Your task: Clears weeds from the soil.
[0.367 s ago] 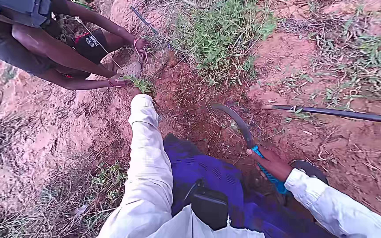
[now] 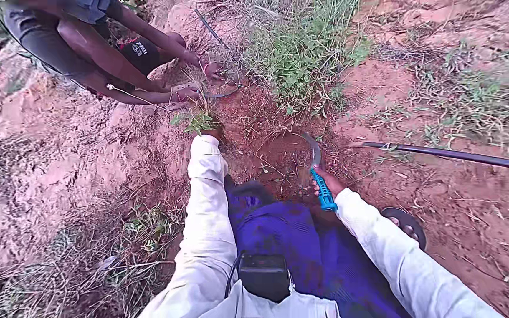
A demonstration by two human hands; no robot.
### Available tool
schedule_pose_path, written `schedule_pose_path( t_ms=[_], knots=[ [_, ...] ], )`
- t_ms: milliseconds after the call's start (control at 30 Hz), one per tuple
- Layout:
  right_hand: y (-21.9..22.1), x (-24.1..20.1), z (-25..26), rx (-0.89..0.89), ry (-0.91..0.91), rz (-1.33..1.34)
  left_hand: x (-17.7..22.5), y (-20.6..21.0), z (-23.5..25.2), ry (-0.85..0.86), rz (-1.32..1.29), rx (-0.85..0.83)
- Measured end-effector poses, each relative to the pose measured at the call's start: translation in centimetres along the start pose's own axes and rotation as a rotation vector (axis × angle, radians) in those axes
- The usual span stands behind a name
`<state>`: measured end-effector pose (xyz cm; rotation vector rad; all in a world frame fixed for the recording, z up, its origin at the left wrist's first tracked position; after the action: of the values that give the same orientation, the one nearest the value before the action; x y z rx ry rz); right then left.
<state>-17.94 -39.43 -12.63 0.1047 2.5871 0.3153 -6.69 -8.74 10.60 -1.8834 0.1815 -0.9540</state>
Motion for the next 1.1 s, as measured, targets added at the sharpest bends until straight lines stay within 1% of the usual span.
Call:
schedule_pose_path(
  t_ms=[67,100,133,200,267,300,367,400,433,500,567,633,700,767,800,867,900,933,1000,1067,1100],
  knots=[
    [-1.1,-3.8,-1.2,0.111,-0.143,0.111,-0.8,-0.2,-0.9,-0.026,-0.147,0.006],
    [-1.2,-4.7,-2.3,0.125,-0.165,0.116,-1.0,-0.4,-1.0,-0.037,-0.227,0.005],
    [-1.2,-4.5,-3.6,0.109,-0.148,0.075,-1.4,-0.5,-0.8,-0.043,-0.287,0.001],
    [-1.1,-1.4,-5.9,0.012,-0.026,-0.077,-3.0,-0.5,-0.1,-0.081,-0.528,0.036],
    [-0.9,3.1,-7.6,-0.112,0.13,-0.221,-5.0,-0.5,-0.3,-0.148,-0.78,0.158],
    [-0.9,4.9,-8.2,-0.153,0.182,-0.276,-5.7,-0.3,-0.5,-0.168,-0.817,0.183],
    [-1.2,6.7,-8.0,-0.171,0.217,-0.316,-5.9,-0.1,-0.7,-0.175,-0.759,0.155],
    [-1.6,6.3,-7.5,-0.137,0.205,-0.301,-5.9,-0.3,-0.5,-0.176,-0.734,0.143],
    [-2.2,5.2,-7.0,-0.074,0.18,-0.268,-6.3,-0.3,0.1,-0.191,-0.763,0.155],
    [-3.6,1.8,-6.1,0.076,0.084,-0.159,-7.0,-0.2,0.4,-0.227,-0.91,0.196],
    [-4.7,-1.8,-6.0,0.231,-0.047,-0.036,-7.2,1.2,0.3,-0.24,-0.994,0.188],
    [-5.4,-3.5,-6.8,0.279,-0.098,0.007,-6.5,2.8,-0.2,-0.22,-1.001,0.148],
    [-5.4,-2.3,-8.8,0.178,-0.02,-0.134,-5.8,4.0,-0.1,-0.185,-1.007,0.115],
    [-5.5,0.7,-11.4,0.08,0.064,-0.433,-6.0,4.5,0.6,-0.203,-0.988,0.082],
    [-5.5,1.9,-12.5,0.066,0.061,-0.645,-6.2,4.4,1.2,-0.214,-0.959,0.065],
    [-5.4,3.1,-13.5,0.043,-0.023,-1.06,-7.1,4.8,2.7,-0.221,-0.903,0.022],
    [-5.5,3.4,-13.2,0.012,-0.053,-1.18,-7.4,5.7,3.7,-0.218,-0.876,-0.03],
    [-5.8,3.3,-12.7,-0.013,-0.062,-1.216,-7.2,6.2,4.1,-0.212,-0.871,-0.067],
    [-7.3,2.0,-11.3,-0.004,-0.023,-1.123,-6.6,6.3,3.7,-0.209,-0.899,-0.093],
    [-9.9,-0.7,-9.8,0.131,-0.012,-1.096,-7.0,6.2,3.7,-0.206,-0.888,-0.107],
    [-11.0,-2.9,-9.7,0.241,-0.045,-1.16,-7.2,6.1,3.8,-0.212,-0.9,-0.111]
  ],
)
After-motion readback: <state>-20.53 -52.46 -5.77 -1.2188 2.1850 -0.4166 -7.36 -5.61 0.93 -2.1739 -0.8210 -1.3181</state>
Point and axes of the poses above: each hand's wrist, its own z-axis towards the middle knuckle, its own y-axis out of the palm, x = y × z, the point moved 10 cm from there along z, towards the middle knuckle, and after that the axes turned 10 degrees about -z, right-handed, at the moved point
